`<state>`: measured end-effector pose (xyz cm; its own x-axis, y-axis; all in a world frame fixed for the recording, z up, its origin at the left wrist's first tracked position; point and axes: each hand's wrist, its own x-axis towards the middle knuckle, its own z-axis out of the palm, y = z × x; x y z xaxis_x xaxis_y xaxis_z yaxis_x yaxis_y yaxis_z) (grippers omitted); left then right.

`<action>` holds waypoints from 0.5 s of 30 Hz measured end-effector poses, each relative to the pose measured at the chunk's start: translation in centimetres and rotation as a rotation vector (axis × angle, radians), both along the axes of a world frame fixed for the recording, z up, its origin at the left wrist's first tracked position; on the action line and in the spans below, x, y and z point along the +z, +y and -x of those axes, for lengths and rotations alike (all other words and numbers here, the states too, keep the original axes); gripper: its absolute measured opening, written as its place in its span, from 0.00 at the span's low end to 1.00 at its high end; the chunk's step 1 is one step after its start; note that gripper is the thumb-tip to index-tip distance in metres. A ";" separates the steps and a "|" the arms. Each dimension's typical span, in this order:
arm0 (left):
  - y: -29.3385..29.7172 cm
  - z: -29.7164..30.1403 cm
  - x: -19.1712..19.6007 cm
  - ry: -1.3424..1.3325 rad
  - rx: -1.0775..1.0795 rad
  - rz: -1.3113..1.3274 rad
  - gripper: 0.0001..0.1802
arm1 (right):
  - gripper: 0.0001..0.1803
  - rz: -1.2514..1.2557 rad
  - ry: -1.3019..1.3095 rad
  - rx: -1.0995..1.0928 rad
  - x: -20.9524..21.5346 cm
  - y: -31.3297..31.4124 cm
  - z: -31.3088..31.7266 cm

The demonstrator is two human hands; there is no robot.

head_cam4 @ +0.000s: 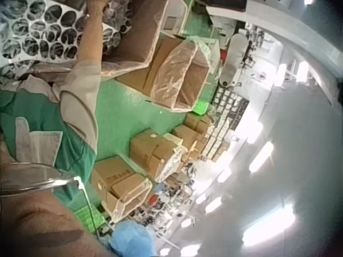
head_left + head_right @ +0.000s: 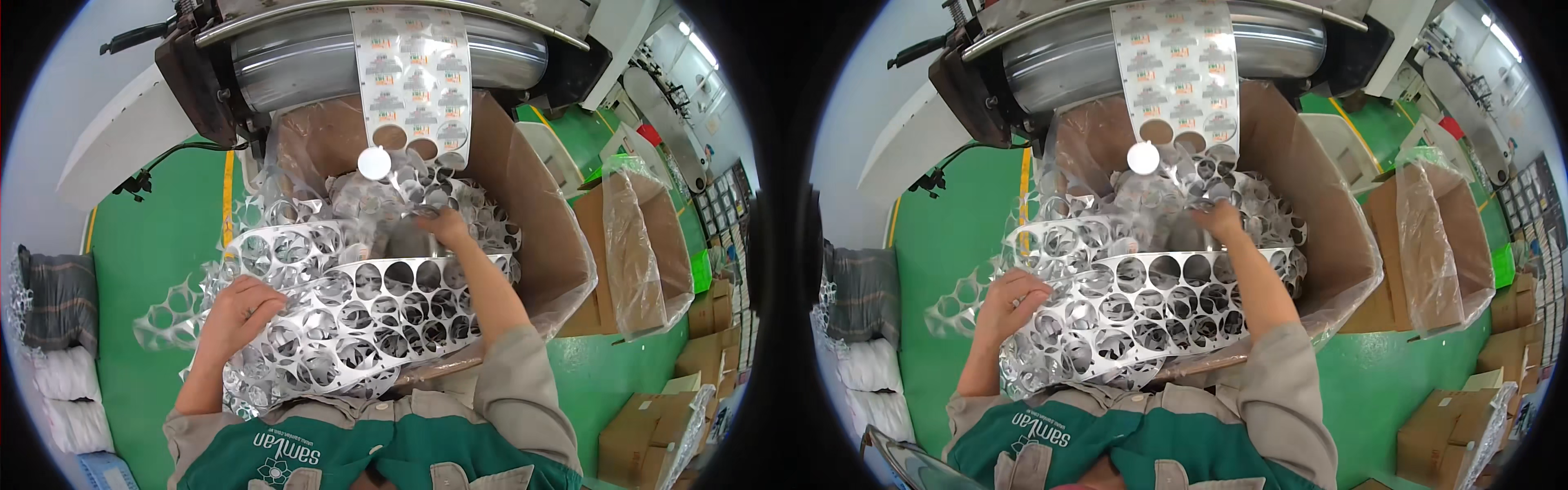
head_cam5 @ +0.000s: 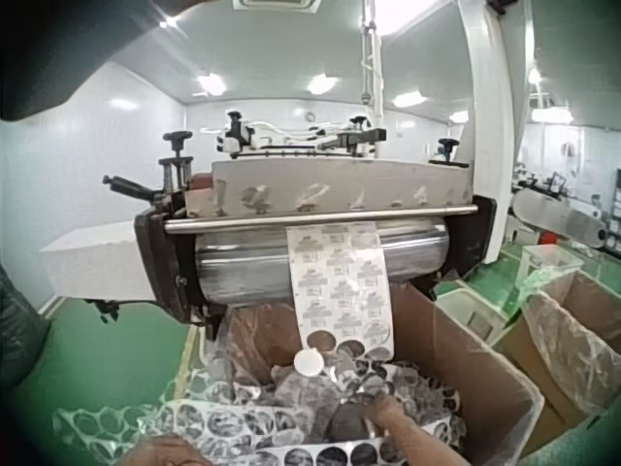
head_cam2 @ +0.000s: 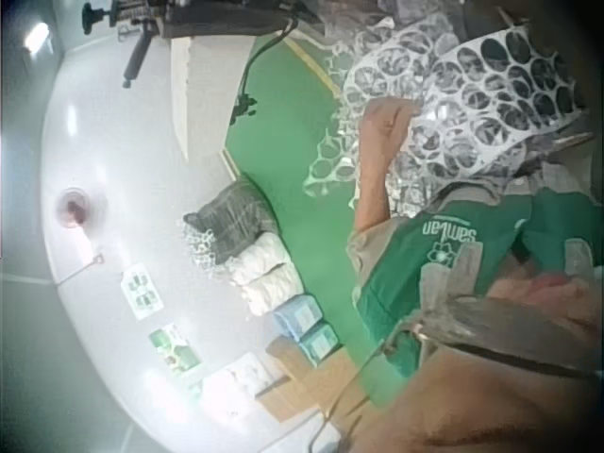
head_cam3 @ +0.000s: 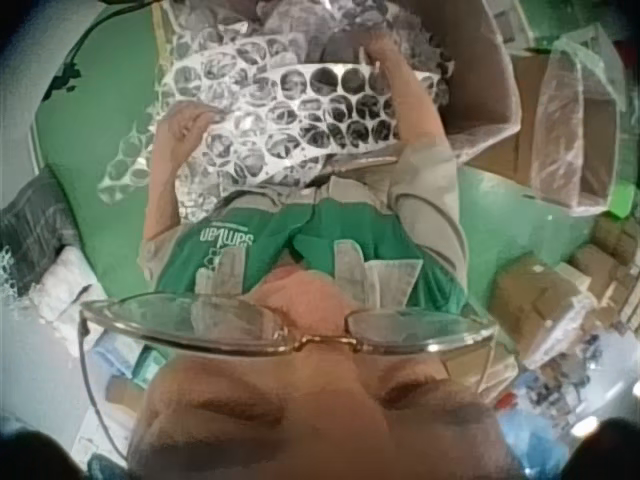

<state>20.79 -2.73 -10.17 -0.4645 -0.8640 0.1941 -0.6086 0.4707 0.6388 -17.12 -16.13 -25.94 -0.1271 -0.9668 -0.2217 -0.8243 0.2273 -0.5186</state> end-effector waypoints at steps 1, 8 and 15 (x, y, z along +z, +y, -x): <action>0.3 -0.7 -0.2 0.020 0.046 -0.075 0.04 | 0.35 -0.003 0.027 -0.017 0.7 0.3 0.8; -4.3 2.2 3.5 -0.196 -0.028 0.390 0.15 | 0.32 0.114 -0.012 0.252 7.9 3.5 0.3; -4.7 4.8 -0.5 -0.268 -0.192 0.103 0.21 | 0.13 0.384 -0.697 0.096 16.3 5.6 0.2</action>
<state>16.00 -7.46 -10.63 -0.6634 -0.7378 0.1249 -0.6422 0.6470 0.4110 -17.28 -10.53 -9.61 0.0060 -0.9913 0.1313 -0.2887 -0.1275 -0.9489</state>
